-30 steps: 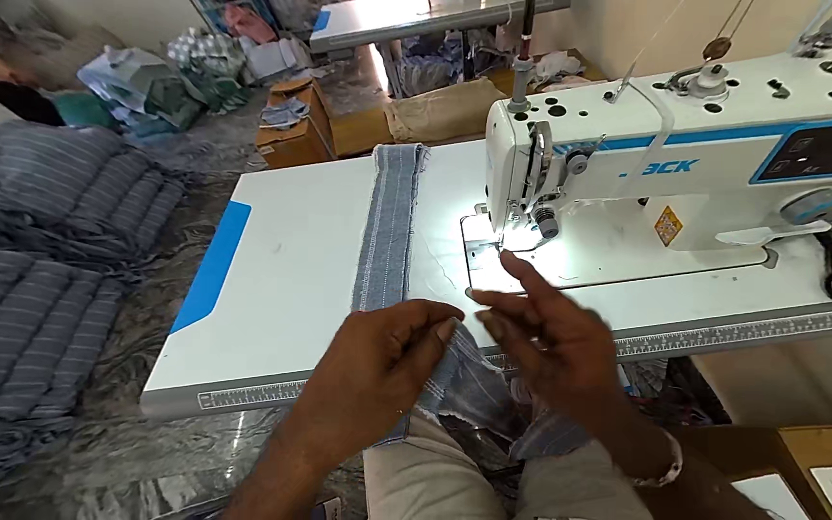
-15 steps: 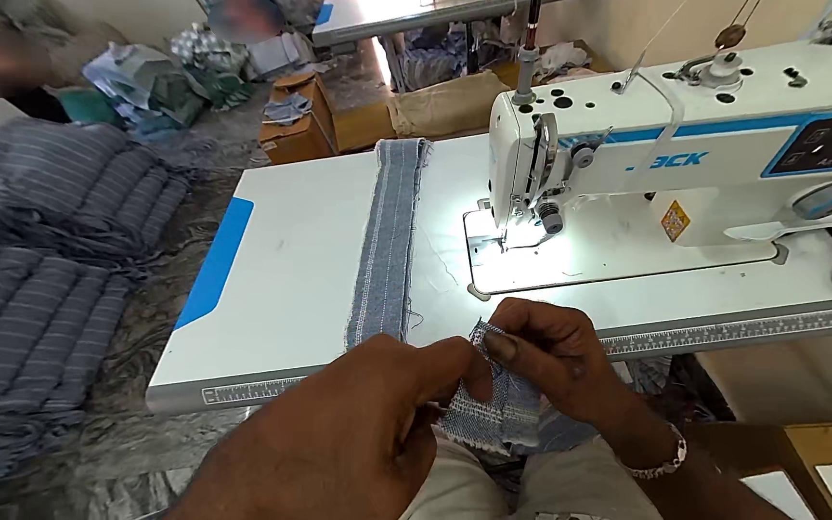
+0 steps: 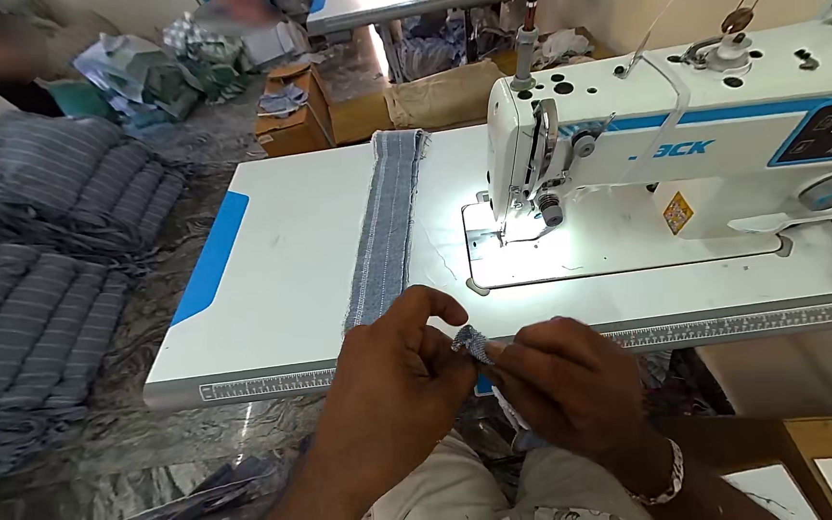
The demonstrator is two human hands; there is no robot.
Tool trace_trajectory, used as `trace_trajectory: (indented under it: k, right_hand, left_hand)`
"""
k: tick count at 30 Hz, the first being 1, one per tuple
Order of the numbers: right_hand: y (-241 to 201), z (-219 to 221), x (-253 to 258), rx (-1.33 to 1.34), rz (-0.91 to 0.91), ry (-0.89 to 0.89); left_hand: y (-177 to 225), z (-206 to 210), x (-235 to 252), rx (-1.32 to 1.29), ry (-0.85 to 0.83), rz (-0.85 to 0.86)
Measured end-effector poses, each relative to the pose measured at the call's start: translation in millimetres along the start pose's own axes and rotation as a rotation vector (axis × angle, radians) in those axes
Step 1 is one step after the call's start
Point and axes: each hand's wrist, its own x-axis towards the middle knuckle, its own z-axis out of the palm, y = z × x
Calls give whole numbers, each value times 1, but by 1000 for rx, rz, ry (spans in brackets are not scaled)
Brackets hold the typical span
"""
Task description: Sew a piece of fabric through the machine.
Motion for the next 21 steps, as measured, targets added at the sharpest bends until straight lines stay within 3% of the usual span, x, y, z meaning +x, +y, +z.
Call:
trace_trajectory:
  k: [12,16,21]
  right_hand:
    - [24,-8,-13,-36,-64,-179]
    - [44,-15,-21,-52,-42,-324]
    - [116,-26,-29,-157,40,-606]
  left_hand:
    - [-16,8,5,-145,-231,110]
    - [-39,23,30,-400,-357,-119]
    - [-72,76,92,-535,-378,-413]
